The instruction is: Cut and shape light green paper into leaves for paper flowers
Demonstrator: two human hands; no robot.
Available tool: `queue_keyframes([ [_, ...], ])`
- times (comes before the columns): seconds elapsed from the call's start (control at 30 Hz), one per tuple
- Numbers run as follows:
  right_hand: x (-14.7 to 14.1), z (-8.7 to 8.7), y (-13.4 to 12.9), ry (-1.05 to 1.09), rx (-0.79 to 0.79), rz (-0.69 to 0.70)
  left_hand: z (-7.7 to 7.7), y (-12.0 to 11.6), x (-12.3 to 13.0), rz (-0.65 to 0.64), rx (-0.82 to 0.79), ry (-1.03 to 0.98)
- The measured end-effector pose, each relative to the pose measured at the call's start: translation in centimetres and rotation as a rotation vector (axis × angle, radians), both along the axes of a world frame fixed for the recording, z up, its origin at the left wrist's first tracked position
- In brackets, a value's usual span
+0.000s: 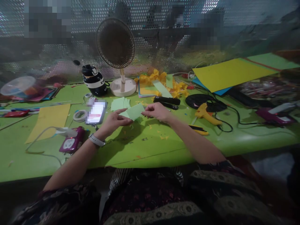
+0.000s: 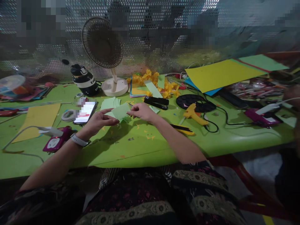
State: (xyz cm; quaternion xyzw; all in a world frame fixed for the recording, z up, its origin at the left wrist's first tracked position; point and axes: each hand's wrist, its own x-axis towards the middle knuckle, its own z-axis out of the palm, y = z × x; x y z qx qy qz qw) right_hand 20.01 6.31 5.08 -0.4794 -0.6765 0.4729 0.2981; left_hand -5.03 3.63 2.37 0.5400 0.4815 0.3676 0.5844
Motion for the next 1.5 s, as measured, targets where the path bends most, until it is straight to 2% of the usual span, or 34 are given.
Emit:
queue_keyframes([
  [0.13,0.3,0.0,0.4,0.079,-0.027,-0.018,0.2,0.4,-0.2,0.039,-0.010,-0.113],
  [0.27,-0.9,-0.8,-0.3,0.104,-0.092,0.015,-0.1,0.2,0.6,0.084,-0.085,-0.241],
  [0.4,-2.2,-1.6,-1.3,0.115,-0.124,0.101,-0.3,-0.6,1.6,0.059,-0.032,-0.183],
  [0.53,-2.5,-1.9,-1.6,0.103,-0.148,0.117,0.0,-1.1,1.8,0.039,0.026,-0.086],
  [0.8,-1.0,-1.6,-0.5,-0.024,-0.130,0.212,-0.5,-0.5,1.2,0.016,0.041,-0.048],
  [0.9,0.5,-0.9,0.6,-0.173,-0.036,0.150,-0.2,-0.1,0.9,0.076,0.046,-0.090],
  [1.0,1.5,-0.6,1.4,-0.537,0.180,-0.042,0.2,0.1,0.7,0.146,0.021,-0.167],
  [1.1,1.6,-1.1,1.7,-0.832,0.306,-0.093,0.1,0.2,0.6,0.165,-0.004,-0.151],
  [1.2,1.0,-1.6,1.6,-0.950,0.312,-0.063,-0.2,0.2,0.6,0.126,-0.019,-0.120],
  [1.37,0.5,-1.2,1.9,-1.035,0.245,-0.034,-0.7,-0.1,0.8,-0.032,-0.095,-0.090],
  [1.5,0.6,-0.8,2.4,-1.068,0.203,-0.012,-0.5,-0.4,1.3,-0.056,-0.161,-0.101],
])
